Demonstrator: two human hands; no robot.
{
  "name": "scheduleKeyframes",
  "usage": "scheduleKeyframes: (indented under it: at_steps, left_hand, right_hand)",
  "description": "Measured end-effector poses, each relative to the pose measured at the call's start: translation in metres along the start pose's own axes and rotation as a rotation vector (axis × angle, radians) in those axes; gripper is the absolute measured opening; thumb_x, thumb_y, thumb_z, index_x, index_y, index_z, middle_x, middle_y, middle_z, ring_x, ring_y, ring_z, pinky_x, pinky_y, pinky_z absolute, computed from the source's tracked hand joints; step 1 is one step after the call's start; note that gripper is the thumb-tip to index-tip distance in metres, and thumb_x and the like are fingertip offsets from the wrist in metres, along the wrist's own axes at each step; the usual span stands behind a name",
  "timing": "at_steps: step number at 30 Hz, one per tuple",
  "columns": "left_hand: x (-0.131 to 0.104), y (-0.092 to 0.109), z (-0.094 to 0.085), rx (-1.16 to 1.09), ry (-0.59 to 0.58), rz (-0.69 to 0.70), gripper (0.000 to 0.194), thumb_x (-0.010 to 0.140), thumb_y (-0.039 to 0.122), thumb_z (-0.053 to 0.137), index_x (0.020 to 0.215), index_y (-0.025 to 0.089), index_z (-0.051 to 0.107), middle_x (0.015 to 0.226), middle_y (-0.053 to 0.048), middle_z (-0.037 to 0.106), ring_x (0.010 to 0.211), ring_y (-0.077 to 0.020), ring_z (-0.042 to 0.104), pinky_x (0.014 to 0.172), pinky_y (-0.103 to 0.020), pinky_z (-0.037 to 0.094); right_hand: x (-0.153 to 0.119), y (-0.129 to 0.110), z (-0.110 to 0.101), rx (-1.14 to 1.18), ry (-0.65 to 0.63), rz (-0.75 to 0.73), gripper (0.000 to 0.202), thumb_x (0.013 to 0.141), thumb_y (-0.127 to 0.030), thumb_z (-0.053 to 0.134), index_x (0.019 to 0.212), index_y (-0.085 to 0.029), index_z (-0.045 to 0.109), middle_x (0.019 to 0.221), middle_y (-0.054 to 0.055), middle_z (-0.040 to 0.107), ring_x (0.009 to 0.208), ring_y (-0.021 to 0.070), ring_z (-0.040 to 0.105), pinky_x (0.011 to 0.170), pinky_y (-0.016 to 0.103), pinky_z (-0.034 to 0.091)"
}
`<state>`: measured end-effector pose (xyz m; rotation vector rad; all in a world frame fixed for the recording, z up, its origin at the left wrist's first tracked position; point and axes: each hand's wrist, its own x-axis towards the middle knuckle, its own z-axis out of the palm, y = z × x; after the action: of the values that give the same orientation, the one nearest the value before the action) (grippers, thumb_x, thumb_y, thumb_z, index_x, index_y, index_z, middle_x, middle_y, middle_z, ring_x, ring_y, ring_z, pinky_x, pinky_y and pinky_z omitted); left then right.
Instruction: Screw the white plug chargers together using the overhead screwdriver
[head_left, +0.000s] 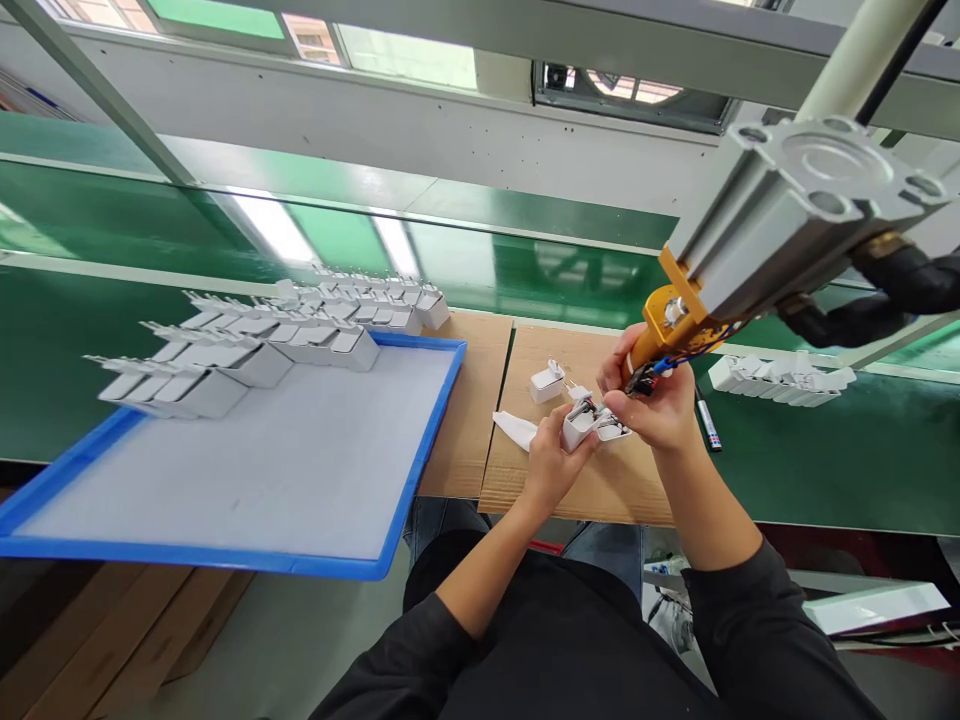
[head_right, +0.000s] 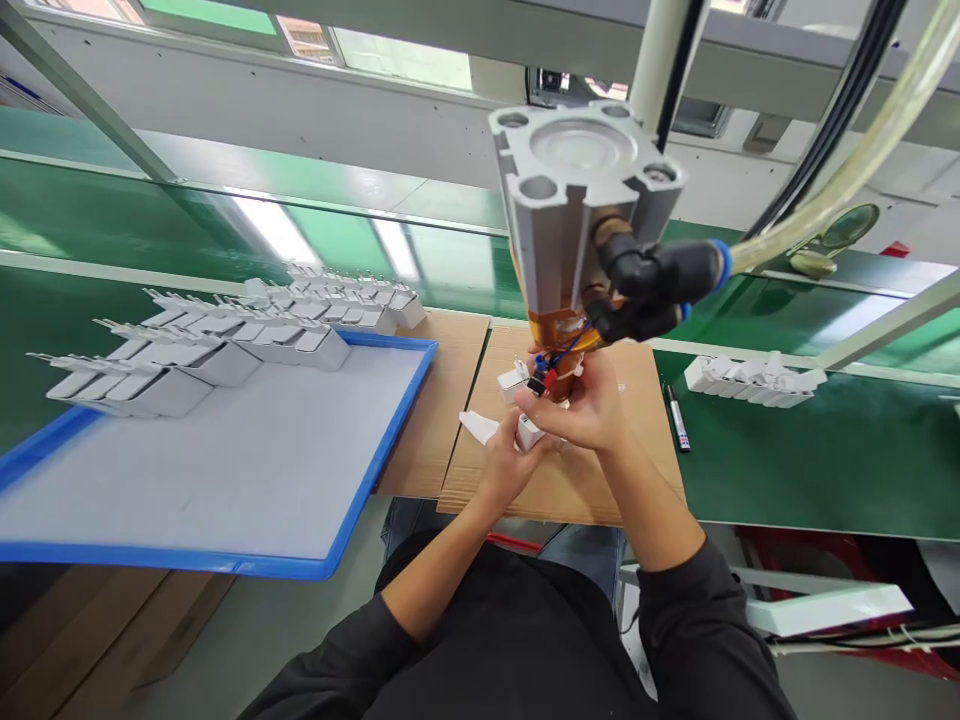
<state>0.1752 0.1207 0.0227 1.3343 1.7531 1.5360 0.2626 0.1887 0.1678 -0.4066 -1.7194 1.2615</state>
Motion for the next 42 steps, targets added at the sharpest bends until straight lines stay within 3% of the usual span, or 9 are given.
scheduleKeyframes:
  at_steps: [4, 13, 17, 23, 33, 38, 42]
  left_hand:
    - [0.001, 0.001, -0.004, 0.025, 0.004, 0.012, 0.042, 0.082, 0.036, 0.072, 0.12, 0.022, 0.06, 0.101, -0.007, 0.07, 0.089, -0.0216, 0.065, 0.078, -0.033, 0.051]
    - [0.002, 0.008, -0.009, 0.041, -0.009, 0.024, 0.043, 0.084, 0.036, 0.07, 0.123, 0.022, 0.058, 0.108, -0.009, 0.069, 0.098, -0.0236, 0.066, 0.085, -0.035, 0.052]
    - [0.003, 0.008, -0.01, 0.029, -0.004, 0.039, 0.045, 0.083, 0.035, 0.071, 0.124, 0.021, 0.057, 0.113, -0.01, 0.069, 0.104, -0.0248, 0.066, 0.089, -0.037, 0.052]
    - [0.003, 0.006, -0.009, 0.018, 0.007, 0.059, 0.038, 0.083, 0.035, 0.071, 0.117, 0.022, 0.059, 0.105, -0.008, 0.069, 0.096, -0.0236, 0.066, 0.084, -0.035, 0.052]
    - [0.004, 0.005, -0.009, 0.01, 0.031, 0.064, 0.042, 0.082, 0.036, 0.071, 0.12, 0.021, 0.06, 0.106, -0.01, 0.069, 0.098, -0.0262, 0.065, 0.088, -0.04, 0.051]
    - [0.004, -0.002, -0.008, -0.081, -0.019, -0.007, 0.045, 0.081, 0.036, 0.072, 0.122, 0.022, 0.06, 0.11, -0.009, 0.071, 0.102, -0.0256, 0.066, 0.091, -0.039, 0.05]
    - [0.004, -0.013, -0.002, -0.283, -0.056, -0.073, 0.045, 0.079, 0.035, 0.073, 0.121, 0.021, 0.061, 0.113, -0.008, 0.072, 0.104, -0.024, 0.068, 0.093, -0.036, 0.051]
  right_hand:
    - [0.0, 0.0, 0.0, -0.006, -0.006, 0.002, 0.055, 0.062, -0.057, 0.083, 0.091, -0.025, 0.049, 0.067, -0.004, 0.049, 0.054, 0.0113, 0.05, 0.045, 0.027, 0.044]
    - [0.0, 0.001, 0.0, 0.018, -0.05, -0.09, 0.039, 0.07, -0.04, 0.081, 0.093, -0.024, 0.054, 0.066, -0.005, 0.05, 0.055, 0.011, 0.052, 0.047, 0.026, 0.045]
    - [0.001, -0.001, 0.001, 0.019, -0.042, -0.108, 0.039, 0.07, -0.041, 0.081, 0.093, -0.024, 0.054, 0.065, -0.005, 0.051, 0.054, 0.0107, 0.052, 0.047, 0.025, 0.045]
    - [0.001, -0.003, 0.003, 0.016, -0.037, -0.086, 0.04, 0.071, -0.048, 0.08, 0.087, -0.023, 0.054, 0.063, -0.005, 0.049, 0.053, 0.0094, 0.05, 0.047, 0.024, 0.045]
    - [0.0, 0.001, 0.002, 0.045, -0.034, -0.101, 0.039, 0.07, -0.043, 0.082, 0.092, -0.024, 0.056, 0.068, -0.004, 0.051, 0.059, 0.0111, 0.053, 0.051, 0.026, 0.046]
    - [0.0, 0.002, 0.002, 0.035, -0.051, -0.101, 0.043, 0.07, -0.046, 0.082, 0.093, -0.024, 0.054, 0.068, -0.004, 0.05, 0.057, 0.0114, 0.052, 0.048, 0.026, 0.044]
    - [-0.001, 0.001, 0.007, 0.081, -0.036, -0.104, 0.045, 0.069, -0.047, 0.083, 0.094, -0.025, 0.054, 0.067, -0.005, 0.049, 0.056, 0.0114, 0.052, 0.046, 0.025, 0.044]
